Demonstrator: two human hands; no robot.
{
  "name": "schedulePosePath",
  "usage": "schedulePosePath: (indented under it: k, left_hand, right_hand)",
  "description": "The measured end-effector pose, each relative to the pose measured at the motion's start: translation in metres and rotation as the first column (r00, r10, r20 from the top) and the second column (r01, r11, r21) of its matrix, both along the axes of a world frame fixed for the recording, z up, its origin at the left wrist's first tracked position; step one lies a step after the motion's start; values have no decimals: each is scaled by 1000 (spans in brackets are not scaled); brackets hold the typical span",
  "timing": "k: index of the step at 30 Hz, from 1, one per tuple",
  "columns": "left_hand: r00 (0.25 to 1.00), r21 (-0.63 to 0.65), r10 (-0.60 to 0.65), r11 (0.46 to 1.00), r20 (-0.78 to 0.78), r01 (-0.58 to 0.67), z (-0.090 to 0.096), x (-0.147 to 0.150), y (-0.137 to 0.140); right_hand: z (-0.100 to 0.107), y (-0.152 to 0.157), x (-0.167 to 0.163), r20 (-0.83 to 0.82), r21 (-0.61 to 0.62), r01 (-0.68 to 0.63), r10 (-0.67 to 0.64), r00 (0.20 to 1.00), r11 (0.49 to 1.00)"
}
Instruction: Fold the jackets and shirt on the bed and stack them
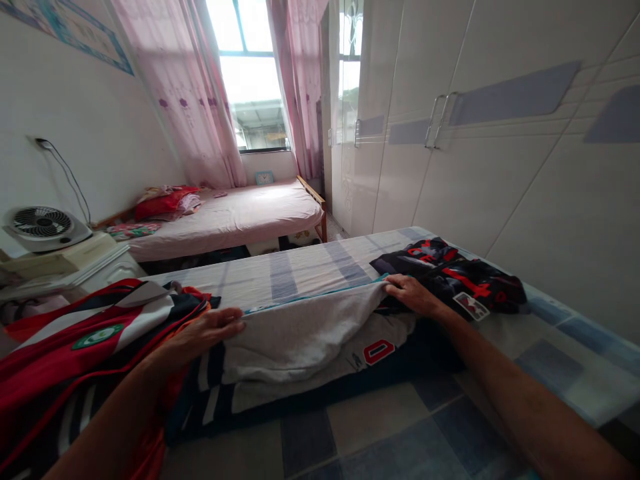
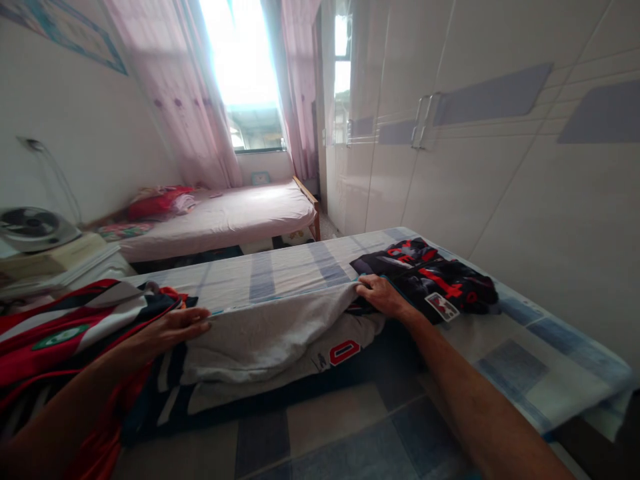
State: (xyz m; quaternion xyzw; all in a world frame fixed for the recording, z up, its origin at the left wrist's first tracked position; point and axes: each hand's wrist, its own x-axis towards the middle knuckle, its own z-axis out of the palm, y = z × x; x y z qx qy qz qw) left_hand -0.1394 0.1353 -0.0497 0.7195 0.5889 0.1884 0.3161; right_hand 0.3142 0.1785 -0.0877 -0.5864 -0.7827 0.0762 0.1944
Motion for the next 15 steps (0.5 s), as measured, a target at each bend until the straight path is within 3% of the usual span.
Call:
schedulePosePath:
  k: [3,6,8,11,13,15]
  left_hand:
    - [987,132,-33,990,-157,54,-5,7,9]
    - [955,257,68,966,-288,9,-8,18,12]
    - [942,345,120,939,-314,-4,-9,26,7]
    - [918,493,85,861,-388,129,-18,36,-11]
    - [880,514,52,827,-471,226,-32,39,-23]
    - [841,469,57,849,-538,243,-49,40,-33]
  right_hand:
    - [6,9,-3,60,8,73,-74,995,997]
    - [14,9,-13,112,42,110,-114,987,993]
    - [20,2,-24,123,130,70,-87,989,989]
    - [19,-15,-45,129,300,-54,16,991,952]
    - [6,-23,-56,168,264,-126,83,982,956]
    - [-13,-25,-61,205,97,-152,130,970,984]
